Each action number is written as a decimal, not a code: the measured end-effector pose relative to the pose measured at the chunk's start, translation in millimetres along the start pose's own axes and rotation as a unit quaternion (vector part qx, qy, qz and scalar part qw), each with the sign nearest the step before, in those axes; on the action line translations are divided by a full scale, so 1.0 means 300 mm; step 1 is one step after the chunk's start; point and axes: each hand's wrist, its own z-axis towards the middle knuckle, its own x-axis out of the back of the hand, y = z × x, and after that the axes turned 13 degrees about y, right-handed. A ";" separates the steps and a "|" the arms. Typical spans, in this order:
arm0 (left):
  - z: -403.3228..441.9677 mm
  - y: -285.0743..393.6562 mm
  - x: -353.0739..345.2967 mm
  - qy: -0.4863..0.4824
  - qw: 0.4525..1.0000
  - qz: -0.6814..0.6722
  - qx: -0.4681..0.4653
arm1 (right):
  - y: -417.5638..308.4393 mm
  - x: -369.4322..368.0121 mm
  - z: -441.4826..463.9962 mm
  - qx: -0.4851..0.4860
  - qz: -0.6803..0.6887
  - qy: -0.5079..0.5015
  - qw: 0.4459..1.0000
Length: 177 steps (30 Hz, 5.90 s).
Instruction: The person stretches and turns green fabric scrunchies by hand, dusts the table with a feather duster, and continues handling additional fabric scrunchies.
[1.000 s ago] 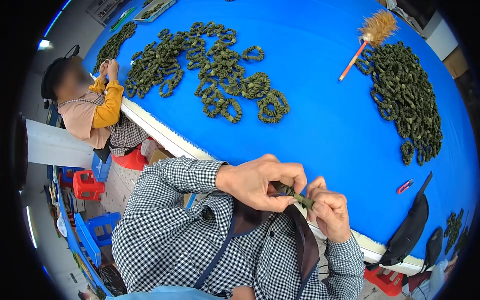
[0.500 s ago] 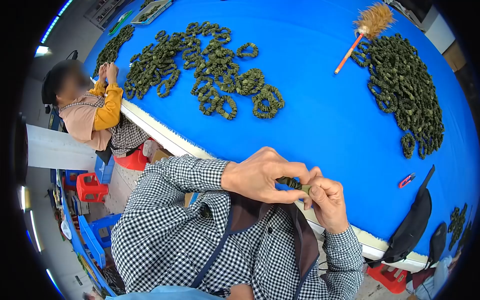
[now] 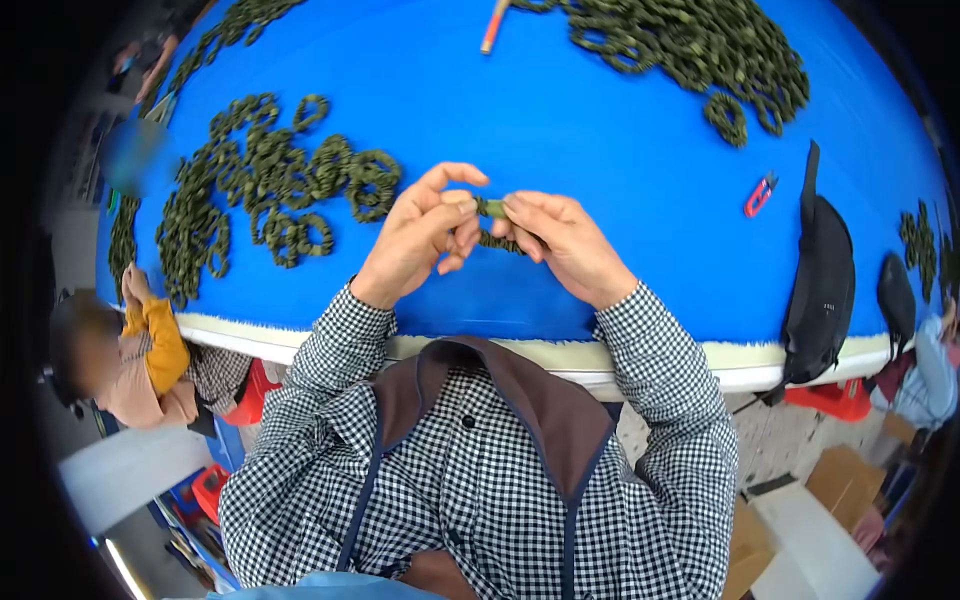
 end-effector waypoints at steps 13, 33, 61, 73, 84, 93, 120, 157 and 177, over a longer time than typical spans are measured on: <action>0.038 -0.081 0.053 -0.055 0.955 -0.273 0.099 | 0.044 0.052 0.017 -0.031 0.070 -0.044 0.996; 0.022 -0.089 -0.018 0.039 0.999 0.018 -0.020 | 0.061 0.049 0.011 -0.001 0.051 0.016 0.999; -0.024 -0.098 0.010 0.068 0.949 0.242 -0.191 | 0.072 0.010 -0.021 -0.033 0.101 -0.020 0.994; -0.046 -0.046 -0.061 0.088 0.985 0.132 -0.066 | 0.051 0.022 -0.023 -0.030 0.084 -0.026 0.996; -0.020 -0.073 0.045 0.037 0.990 0.120 -0.070 | 0.077 0.038 -0.012 -0.023 0.138 -0.071 0.988; 0.023 -0.103 -0.084 0.197 0.890 0.228 -0.343 | 0.060 0.013 -0.016 0.116 0.025 0.066 0.991; -0.015 -0.077 -0.042 -0.035 0.994 -0.094 -0.035 | 0.043 0.008 -0.027 0.055 0.105 -0.025 0.993; -0.023 -0.079 -0.063 0.081 0.961 0.180 -0.196 | 0.038 0.012 -0.023 -0.060 0.221 0.012 0.973; 0.012 -0.139 0.028 0.010 0.992 0.061 -0.114 | 0.036 -0.013 -0.043 -0.016 -0.108 0.011 0.994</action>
